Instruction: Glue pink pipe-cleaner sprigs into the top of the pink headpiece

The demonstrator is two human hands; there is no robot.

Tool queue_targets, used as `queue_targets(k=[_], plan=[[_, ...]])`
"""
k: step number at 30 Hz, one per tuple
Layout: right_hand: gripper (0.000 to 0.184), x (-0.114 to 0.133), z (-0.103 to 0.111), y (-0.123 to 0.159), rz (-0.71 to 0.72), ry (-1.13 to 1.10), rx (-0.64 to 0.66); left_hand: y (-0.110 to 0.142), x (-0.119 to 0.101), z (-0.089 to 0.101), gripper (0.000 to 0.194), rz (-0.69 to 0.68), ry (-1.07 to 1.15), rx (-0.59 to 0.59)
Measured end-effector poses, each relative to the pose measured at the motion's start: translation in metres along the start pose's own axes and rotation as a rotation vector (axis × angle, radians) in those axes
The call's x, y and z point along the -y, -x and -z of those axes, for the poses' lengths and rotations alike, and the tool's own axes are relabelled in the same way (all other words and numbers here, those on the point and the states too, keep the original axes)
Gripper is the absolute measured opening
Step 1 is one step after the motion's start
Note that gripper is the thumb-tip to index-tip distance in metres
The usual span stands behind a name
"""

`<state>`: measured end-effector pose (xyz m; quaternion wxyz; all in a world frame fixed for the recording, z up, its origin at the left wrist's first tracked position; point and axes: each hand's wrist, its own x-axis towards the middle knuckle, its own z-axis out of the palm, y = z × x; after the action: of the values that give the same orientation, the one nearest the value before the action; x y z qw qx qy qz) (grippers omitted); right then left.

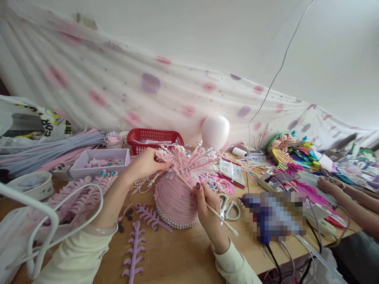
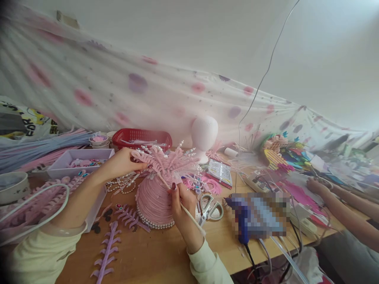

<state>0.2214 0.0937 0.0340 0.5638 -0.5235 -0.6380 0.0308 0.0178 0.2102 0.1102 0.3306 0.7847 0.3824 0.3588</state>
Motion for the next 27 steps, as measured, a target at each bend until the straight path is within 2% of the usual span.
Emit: queue_targets(k=[6,9,14,16,21,27], plan=[[0.055,-0.008,-0.003,-0.009,-0.308,-0.294,-0.074,-0.002,-0.001,-0.006,0.018,-0.024,-0.022,-0.033],[0.055,-0.009,-0.006,-0.011,-0.398,-0.405,-0.124,-0.005,0.003,-0.01,0.02,-0.032,-0.005,-0.054],[0.052,-0.012,-0.007,-0.014,-0.562,-0.542,-0.144,-0.008,0.01,-0.011,0.028,-0.042,0.092,-0.023],[0.053,-0.011,-0.007,-0.014,-0.555,-0.535,-0.15,-0.009,0.011,-0.01,0.03,-0.047,0.118,0.0],[0.054,-0.009,-0.006,-0.013,-0.432,-0.435,-0.156,-0.005,0.009,-0.003,0.021,-0.029,0.16,0.084],[0.054,-0.011,-0.005,-0.023,-0.324,-0.32,-0.135,-0.003,0.004,-0.002,0.016,-0.031,0.139,0.093]])
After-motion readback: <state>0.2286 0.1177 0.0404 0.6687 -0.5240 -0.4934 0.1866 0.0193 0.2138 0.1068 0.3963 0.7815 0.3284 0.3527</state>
